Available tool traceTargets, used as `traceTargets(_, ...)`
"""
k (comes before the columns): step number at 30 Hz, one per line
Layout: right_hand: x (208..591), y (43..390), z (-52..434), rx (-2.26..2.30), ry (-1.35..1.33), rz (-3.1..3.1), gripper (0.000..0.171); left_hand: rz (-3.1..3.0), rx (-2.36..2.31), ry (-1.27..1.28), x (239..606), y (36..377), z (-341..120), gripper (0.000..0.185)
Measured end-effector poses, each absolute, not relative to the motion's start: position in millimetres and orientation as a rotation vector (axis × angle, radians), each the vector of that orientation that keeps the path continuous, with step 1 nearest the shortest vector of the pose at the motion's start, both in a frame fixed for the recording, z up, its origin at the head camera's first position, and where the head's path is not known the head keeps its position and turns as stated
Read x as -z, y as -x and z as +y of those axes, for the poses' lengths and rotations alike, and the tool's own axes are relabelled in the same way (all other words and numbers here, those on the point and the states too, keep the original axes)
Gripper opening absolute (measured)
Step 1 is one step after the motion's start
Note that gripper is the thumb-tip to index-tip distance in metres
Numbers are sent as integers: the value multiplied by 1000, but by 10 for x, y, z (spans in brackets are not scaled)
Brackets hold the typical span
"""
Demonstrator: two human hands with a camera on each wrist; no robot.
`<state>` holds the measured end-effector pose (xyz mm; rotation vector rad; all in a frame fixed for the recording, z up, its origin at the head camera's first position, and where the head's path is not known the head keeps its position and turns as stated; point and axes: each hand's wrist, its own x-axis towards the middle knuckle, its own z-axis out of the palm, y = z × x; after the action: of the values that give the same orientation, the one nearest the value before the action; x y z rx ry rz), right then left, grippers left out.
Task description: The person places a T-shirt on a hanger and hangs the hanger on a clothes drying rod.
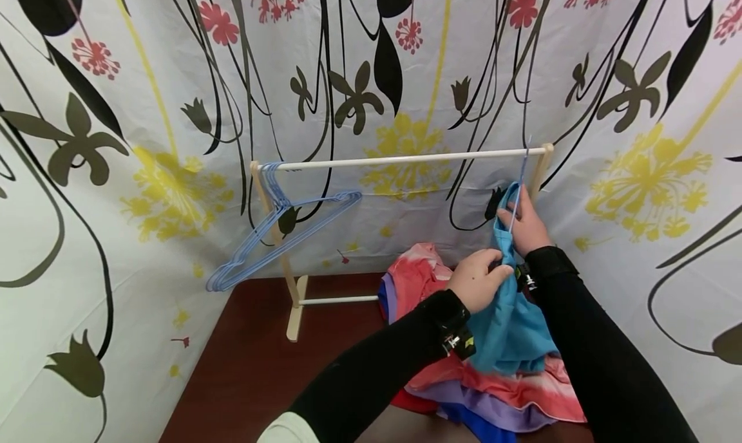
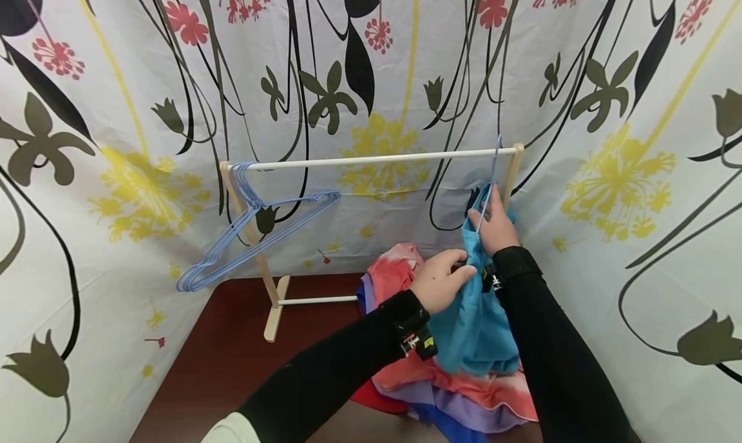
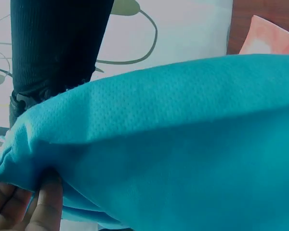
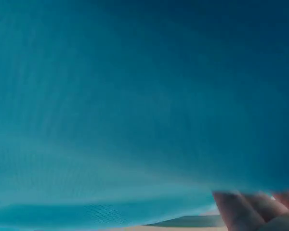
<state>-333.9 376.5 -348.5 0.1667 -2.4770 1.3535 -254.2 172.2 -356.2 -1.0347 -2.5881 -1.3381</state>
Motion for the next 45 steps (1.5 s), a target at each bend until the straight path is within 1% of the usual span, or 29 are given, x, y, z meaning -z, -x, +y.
traceTargets(8,3599,3294,3845,-1323,-165,-2497,82,-2602,1359,1071,3608,2492,1853,38)
traceTargets(15,3699,3259,3873,-1350,-189,-2517,88,-2609,1355,1069,3782,2440,1875,35)
traceTargets(21,3773,3196,3924,-1387,-181,-2520,85,-2577,1245,1143,3918,2344,1783,42)
traceTargets(25,3762,3144,3923,-1347,-185,-2501,79,-2589,1189,1216,3966,2295,1680,50)
traceTargets(28,3726,3081,3913,-1325,-176,-2478,72,-2608,1187,1239,4000,2282,1587,52)
traceTargets(37,3562,2812,3863,-1161,-98,-2488,58,-2681,1228,1239,4133,2287,1263,39)
traceTargets(42,3499,2668,3744,-1027,-32,-2417,46,-2720,1259,1138,4252,2281,1054,34)
traceTargets(45,3409,2587,3596,-942,-58,-2357,39,-2729,1251,1061,4315,2288,936,30)
